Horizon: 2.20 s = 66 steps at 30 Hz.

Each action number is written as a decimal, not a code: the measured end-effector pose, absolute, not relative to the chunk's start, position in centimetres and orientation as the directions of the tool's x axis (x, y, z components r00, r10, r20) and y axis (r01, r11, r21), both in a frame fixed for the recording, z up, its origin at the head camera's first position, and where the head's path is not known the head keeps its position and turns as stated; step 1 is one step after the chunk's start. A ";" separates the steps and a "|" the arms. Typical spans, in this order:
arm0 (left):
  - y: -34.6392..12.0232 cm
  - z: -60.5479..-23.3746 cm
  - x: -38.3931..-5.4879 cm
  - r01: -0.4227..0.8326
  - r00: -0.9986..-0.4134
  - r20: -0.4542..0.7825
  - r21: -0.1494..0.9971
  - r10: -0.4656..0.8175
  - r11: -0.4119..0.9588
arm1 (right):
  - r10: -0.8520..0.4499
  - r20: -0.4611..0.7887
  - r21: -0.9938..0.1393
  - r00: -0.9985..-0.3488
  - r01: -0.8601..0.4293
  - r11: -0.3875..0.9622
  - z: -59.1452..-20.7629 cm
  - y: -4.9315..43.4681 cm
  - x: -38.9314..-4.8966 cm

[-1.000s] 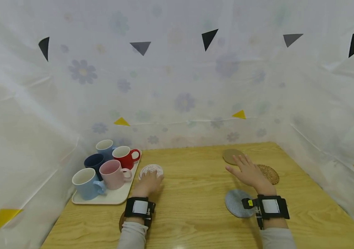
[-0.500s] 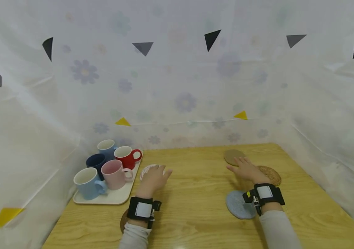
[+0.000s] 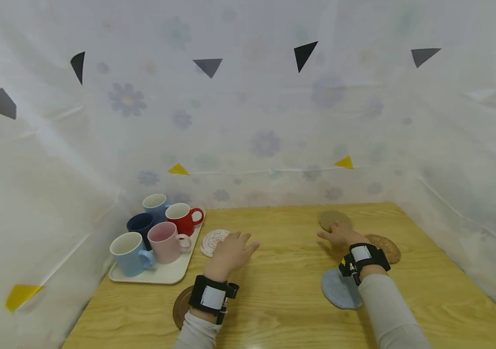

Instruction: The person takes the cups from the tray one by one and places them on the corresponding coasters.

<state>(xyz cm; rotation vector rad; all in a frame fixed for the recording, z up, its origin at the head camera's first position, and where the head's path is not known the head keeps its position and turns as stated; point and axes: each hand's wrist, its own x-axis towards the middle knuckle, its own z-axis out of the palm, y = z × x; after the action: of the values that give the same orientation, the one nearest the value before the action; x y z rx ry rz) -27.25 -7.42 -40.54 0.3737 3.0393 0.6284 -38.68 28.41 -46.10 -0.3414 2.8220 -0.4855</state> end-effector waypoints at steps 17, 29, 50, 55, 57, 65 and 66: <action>-7.7 -40.7 -27.3 0.222 -0.974 0.030 0.353 0.226 0.909 | -0.308 -0.214 -0.327 -0.927 -0.230 0.917 -46.6 24.0 -37.5; -9.4 -40.3 -27.7 0.167 -0.983 -0.011 0.379 0.185 0.910 | -0.355 -0.153 -0.258 -0.922 -0.309 0.915 -46.7 14.6 -33.2; -10.8 -40.5 -28.1 0.144 -0.981 -0.061 0.406 0.184 0.902 | -0.449 -0.119 -0.122 -0.885 -0.436 0.892 -47.1 7.5 -30.6; -10.9 -40.2 -28.2 0.161 -0.979 -0.049 0.415 0.198 0.896 | -0.475 -0.095 -0.124 -0.875 -0.463 0.878 -47.0 7.7 -30.9; -10.9 -40.3 -28.3 0.167 -0.978 -0.049 0.415 0.205 0.894 | -0.479 -0.089 -0.125 -0.873 -0.467 0.875 -47.0 8.0 -31.0; -10.6 -40.5 -28.1 0.160 -0.976 -0.066 0.429 0.208 0.889 | -0.476 -0.051 -0.158 -0.878 -0.464 0.872 -46.1 10.9 -30.2; -10.6 -40.5 -28.1 0.160 -0.976 -0.064 0.429 0.207 0.889 | -0.477 -0.046 -0.162 -0.878 -0.465 0.871 -46.0 11.4 -30.0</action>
<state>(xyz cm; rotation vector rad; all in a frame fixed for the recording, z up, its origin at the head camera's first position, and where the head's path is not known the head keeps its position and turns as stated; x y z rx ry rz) -28.08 -10.63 -40.50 0.2869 2.9475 0.6555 -29.98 11.42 -45.95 -0.7454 2.9563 -0.2235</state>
